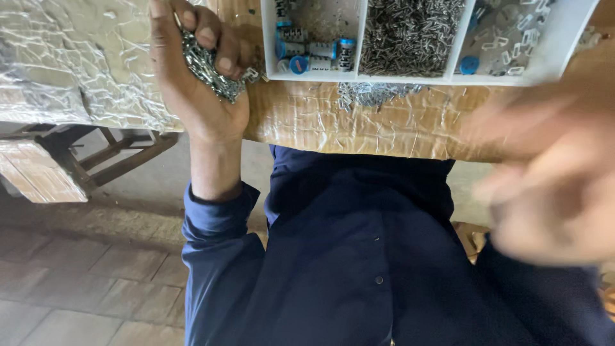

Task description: The person fits small metal staples into a cylindrical metal component with a blue cap, pressing them in place by hand. They then gather piles of small metal fasteners from the table and continue inserting them into the component.

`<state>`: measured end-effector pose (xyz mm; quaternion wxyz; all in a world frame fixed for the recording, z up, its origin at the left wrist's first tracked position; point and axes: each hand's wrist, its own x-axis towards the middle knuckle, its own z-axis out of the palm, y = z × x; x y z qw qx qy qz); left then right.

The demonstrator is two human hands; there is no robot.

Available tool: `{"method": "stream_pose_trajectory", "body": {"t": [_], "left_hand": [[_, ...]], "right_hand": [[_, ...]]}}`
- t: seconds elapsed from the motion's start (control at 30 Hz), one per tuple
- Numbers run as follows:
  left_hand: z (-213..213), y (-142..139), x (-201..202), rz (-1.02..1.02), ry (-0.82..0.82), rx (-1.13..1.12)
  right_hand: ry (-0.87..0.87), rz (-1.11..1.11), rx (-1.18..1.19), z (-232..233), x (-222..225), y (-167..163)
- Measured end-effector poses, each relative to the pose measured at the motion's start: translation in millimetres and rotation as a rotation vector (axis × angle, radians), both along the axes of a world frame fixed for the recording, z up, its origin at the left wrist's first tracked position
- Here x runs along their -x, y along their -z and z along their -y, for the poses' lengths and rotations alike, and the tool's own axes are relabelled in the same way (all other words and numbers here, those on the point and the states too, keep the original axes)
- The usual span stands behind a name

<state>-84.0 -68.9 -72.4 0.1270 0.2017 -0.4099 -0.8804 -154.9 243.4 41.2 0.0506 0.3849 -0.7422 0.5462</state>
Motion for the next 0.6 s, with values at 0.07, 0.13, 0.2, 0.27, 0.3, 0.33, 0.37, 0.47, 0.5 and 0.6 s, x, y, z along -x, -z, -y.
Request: {"method": "stream_pose_trajectory", "body": {"t": [0.07,0.13,0.2,0.27,0.3,0.33,0.37,0.47,0.5,0.6], "left_hand": [[-1,-1,-2,0.003,0.011,-0.015],[-1,-2,-2,-0.013,0.022,-0.053],[-2,-2,-1,-0.029,0.024,-0.050],[-3,-3,-1,-0.043,0.020,-0.050],[-4,-3,-1,-0.050,0.016,-0.062],[-4,-3,-2,-0.056,0.014,-0.069],[-5,-3,-2,-0.061,0.012,-0.076],[-8,-3,-4,-0.083,0.007,-0.057],[-10,-2,-4,-0.098,0.003,-0.035],[-13,-2,-4,-0.094,-0.014,-0.010]], "right_hand": [[-0.193,0.082,-0.083,7,-33,7],[-0.254,0.139,-0.220,30,-61,20],[-0.239,0.161,-0.348,57,-77,30],[-0.241,0.154,-0.400,74,-82,35],[-0.245,0.148,-0.428,80,-84,37],[-0.227,0.142,-0.466,86,-84,39],[-0.210,0.135,-0.505,90,-84,42],[-0.184,0.134,-0.595,94,-83,50],[-0.182,0.137,-0.618,94,-83,52],[-0.181,0.146,-0.617,95,-85,56]]}}
